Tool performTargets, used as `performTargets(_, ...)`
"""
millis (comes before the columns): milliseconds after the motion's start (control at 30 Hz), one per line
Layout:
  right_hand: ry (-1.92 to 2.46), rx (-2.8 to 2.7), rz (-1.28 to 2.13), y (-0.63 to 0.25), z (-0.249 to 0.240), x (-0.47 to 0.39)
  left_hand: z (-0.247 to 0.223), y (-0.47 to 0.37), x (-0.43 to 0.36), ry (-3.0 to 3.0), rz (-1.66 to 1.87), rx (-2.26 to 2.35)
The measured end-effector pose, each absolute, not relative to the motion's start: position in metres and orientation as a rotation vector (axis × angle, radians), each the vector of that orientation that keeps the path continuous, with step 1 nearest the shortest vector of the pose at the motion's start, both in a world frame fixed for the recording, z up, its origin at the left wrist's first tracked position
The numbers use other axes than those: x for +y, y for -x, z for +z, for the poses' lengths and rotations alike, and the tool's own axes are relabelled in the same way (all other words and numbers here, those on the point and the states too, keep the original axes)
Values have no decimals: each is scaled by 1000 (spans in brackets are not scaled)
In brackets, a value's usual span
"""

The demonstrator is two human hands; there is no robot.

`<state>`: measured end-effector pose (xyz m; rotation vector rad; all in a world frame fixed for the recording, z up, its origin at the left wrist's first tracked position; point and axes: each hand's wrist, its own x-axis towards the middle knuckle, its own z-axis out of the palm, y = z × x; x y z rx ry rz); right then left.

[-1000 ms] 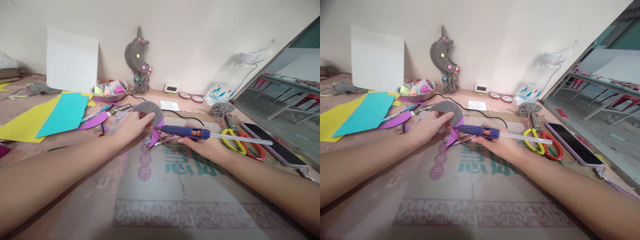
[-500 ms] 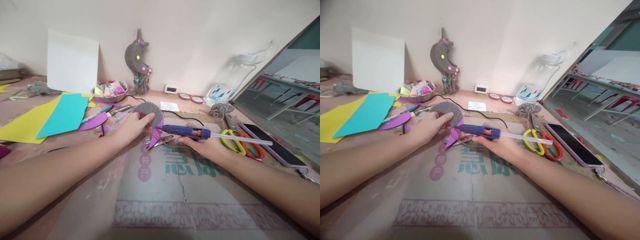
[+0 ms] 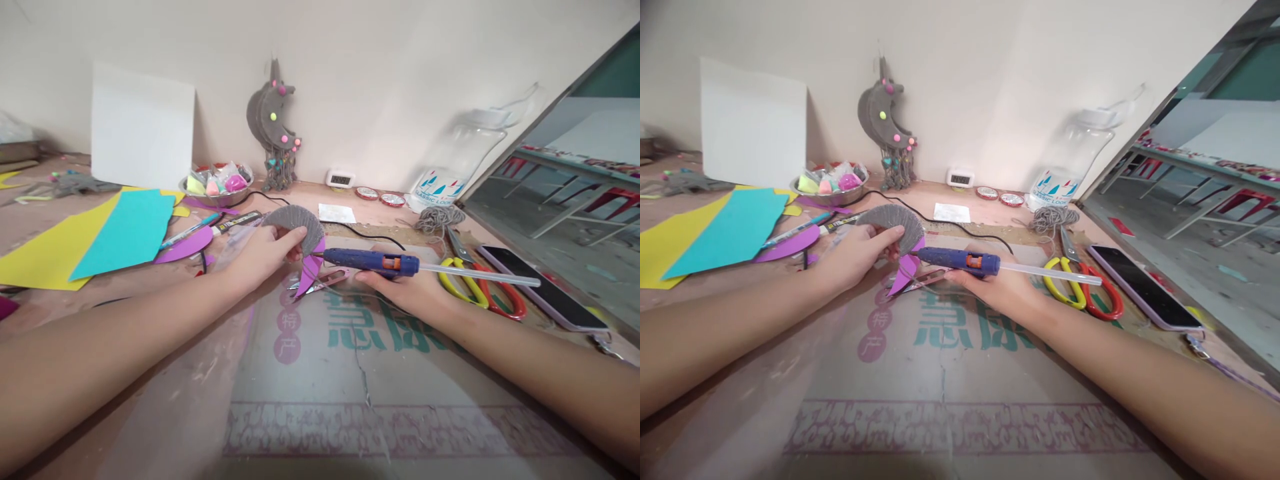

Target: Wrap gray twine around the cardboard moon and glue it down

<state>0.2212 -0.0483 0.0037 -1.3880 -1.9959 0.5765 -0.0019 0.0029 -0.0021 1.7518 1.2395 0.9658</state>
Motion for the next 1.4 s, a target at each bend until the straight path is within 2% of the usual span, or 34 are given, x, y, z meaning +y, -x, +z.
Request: performTargets(1400, 1549, -1890, 260, -229, 2, -40, -3, 0, 5, -1651, 966, 1170)
